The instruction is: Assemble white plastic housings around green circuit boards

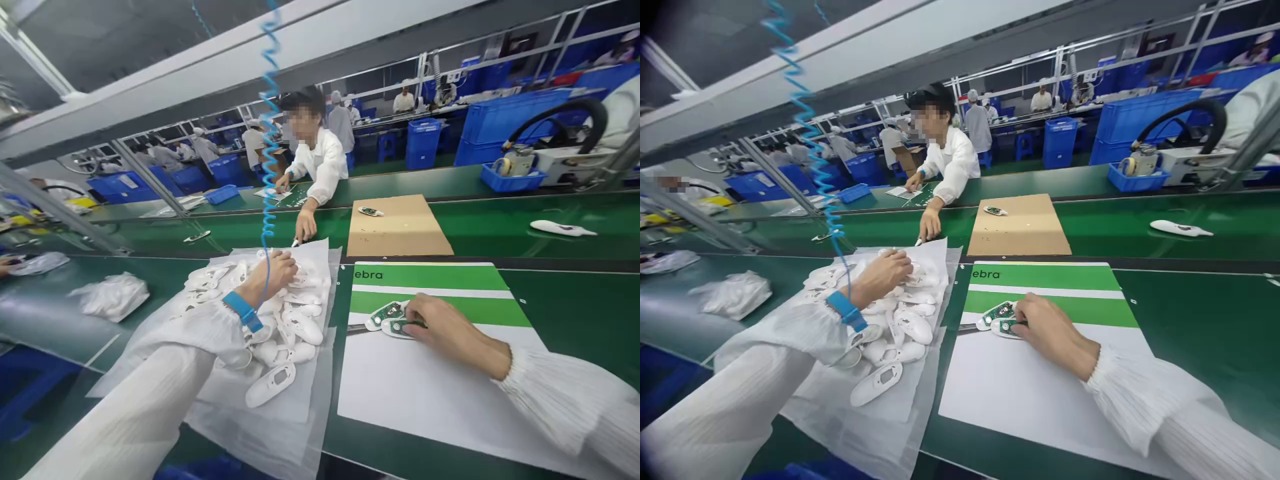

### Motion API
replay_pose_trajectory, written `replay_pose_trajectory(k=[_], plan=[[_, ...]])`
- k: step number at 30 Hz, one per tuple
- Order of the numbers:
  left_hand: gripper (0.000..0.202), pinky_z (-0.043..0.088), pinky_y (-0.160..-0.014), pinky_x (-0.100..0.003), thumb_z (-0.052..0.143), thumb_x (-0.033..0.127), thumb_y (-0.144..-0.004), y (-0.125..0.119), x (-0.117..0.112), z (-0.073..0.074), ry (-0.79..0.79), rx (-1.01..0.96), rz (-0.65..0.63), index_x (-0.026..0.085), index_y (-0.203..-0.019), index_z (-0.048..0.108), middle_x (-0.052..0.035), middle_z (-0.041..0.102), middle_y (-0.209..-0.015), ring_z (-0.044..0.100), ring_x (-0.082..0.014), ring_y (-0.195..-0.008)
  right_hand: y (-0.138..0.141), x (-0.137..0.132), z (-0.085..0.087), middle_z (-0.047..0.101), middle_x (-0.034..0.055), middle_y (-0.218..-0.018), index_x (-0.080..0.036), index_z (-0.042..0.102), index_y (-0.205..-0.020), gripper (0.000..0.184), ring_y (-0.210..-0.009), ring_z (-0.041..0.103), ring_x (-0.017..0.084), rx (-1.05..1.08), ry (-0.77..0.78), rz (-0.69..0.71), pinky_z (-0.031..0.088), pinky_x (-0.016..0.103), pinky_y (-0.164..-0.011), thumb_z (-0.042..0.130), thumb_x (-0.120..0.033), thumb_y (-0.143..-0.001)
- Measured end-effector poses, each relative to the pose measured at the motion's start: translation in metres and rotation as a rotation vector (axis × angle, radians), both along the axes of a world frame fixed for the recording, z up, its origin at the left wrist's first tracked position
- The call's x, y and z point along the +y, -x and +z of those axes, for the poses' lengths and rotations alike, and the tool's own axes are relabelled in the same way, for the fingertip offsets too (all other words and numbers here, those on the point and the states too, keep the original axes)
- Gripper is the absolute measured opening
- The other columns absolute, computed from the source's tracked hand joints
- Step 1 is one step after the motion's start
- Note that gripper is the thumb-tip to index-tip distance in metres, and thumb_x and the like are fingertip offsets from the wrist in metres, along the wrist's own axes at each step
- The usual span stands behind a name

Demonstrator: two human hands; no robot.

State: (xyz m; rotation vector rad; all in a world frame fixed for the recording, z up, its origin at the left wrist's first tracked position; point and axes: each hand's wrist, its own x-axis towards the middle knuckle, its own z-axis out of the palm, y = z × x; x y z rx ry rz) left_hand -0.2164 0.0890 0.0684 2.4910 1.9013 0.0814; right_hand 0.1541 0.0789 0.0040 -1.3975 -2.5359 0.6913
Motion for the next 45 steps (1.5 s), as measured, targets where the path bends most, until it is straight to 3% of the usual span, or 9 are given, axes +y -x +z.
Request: replay_pose_trajectory(k=[5,11,14,19,25,28,31,37,45], plan=[[0.036,0.042,-0.063,-0.029,0.033,0.046,-0.1,-0.063,-0.035,0.005,0.116,-0.216,0.093,0.02,-0.084,0.052,-0.0032,0.06,-0.077,0.058,-0.0187,-0.07,-0.008,-0.004,-0.007,0.065,0.0068,-0.094,-0.021,0.058,-0.09,0.011,-0.088,0.061,0.024,0.028,0.057,-0.014,0.045,0.034,-0.071,0.058,-0.03,-0.084],[0.01,0.05,-0.075,-0.039,0.045,0.02,-0.097,-0.152,-0.099,-0.059,0.055,-0.11,-0.035,0.018,-0.093,0.054,-0.0081,0.064,-0.096,0.062,-0.024,-0.088,-0.02,-0.017,0.001,0.063,0.0024,-0.079,-0.022,0.059,-0.083,0.02,-0.071,0.056,0.02,0.022,0.144,0.005,0.04,0.032,-0.062,0.058,-0.041,-0.087],[0.01,0.051,-0.091,-0.045,0.062,0.021,-0.09,-0.16,-0.119,-0.08,0.06,-0.193,-0.212,0.018,-0.097,0.055,-0.0111,0.061,-0.12,0.056,-0.0281,-0.114,-0.027,-0.035,0.004,0.066,0.0023,-0.084,-0.023,0.064,-0.085,0.019,-0.075,0.06,0.02,0.041,0.235,0.068,0.042,0.032,-0.065,0.06,-0.041,-0.088],[0.009,0.05,-0.098,-0.04,0.053,0.018,-0.095,-0.142,-0.13,-0.082,0.14,-0.447,-0.267,0.02,-0.09,0.059,-0.0083,0.061,-0.123,0.054,-0.0236,-0.12,-0.052,-0.07,-0.011,0.063,0.0073,-0.121,-0.027,0.06,-0.123,0.042,-0.11,0.058,0.028,0.089,0.07,-0.04,0.048,0.044,-0.09,0.07,-0.036,-0.083],[0.036,0.051,-0.068,-0.032,0.04,0.05,-0.099,-0.148,-0.121,-0.062,0.467,-0.709,0.298,0.021,-0.093,0.06,-0.0017,0.067,-0.075,0.064,-0.0192,-0.073,-0.06,-0.103,-0.033,0.065,0.0068,-0.114,-0.028,0.063,-0.115,0.023,-0.103,0.059,0.026,0.193,0.022,-0.184,0.052,0.044,-0.082,0.055,-0.03,-0.093],[0.05,0.048,-0.061,-0.029,0.03,0.058,-0.1,-0.165,-0.107,-0.048,0.589,-0.781,0.403,0.02,-0.093,0.062,-0.0014,0.064,-0.071,0.061,-0.0181,-0.069,-0.052,-0.11,-0.038,0.065,0.0051,-0.117,-0.029,0.062,-0.12,0.027,-0.105,0.057,0.024,0.272,0.004,-0.204,0.052,0.044,-0.086,0.055,-0.027,-0.094],[0.047,0.048,-0.07,-0.03,0.024,0.05,-0.103,-0.183,-0.096,-0.045,0.425,-0.753,0.313,0.021,-0.095,0.06,-0.0027,0.065,-0.085,0.06,-0.0174,-0.079,-0.05,-0.113,-0.039,0.065,0.0064,-0.114,-0.027,0.063,-0.118,0.025,-0.104,0.057,0.025,0.302,-0.048,-0.271,0.051,0.044,-0.086,0.058,-0.028,-0.093],[0.023,0.046,-0.088,-0.038,0.037,0.025,-0.103,-0.208,-0.093,-0.079,0.158,-0.411,-0.319,0.018,-0.091,0.056,-0.0057,0.063,-0.099,0.055,-0.0206,-0.096,-0.053,-0.114,-0.041,0.067,0.0078,-0.1,-0.028,0.07,-0.107,0.022,-0.091,0.059,0.025,0.307,-0.083,-0.339,0.051,0.045,-0.08,0.053,-0.034,-0.096],[0.014,0.047,-0.097,-0.035,0.046,0.017,-0.099,-0.202,-0.083,-0.083,0.007,-0.384,-0.283,0.018,-0.105,0.058,-0.0058,0.063,-0.114,0.057,-0.0186,-0.11,-0.058,-0.116,-0.041,0.067,0.0064,-0.101,-0.029,0.069,-0.112,0.024,-0.094,0.06,0.025,0.345,-0.081,-0.382,0.051,0.043,-0.08,0.051,-0.033,-0.097]])
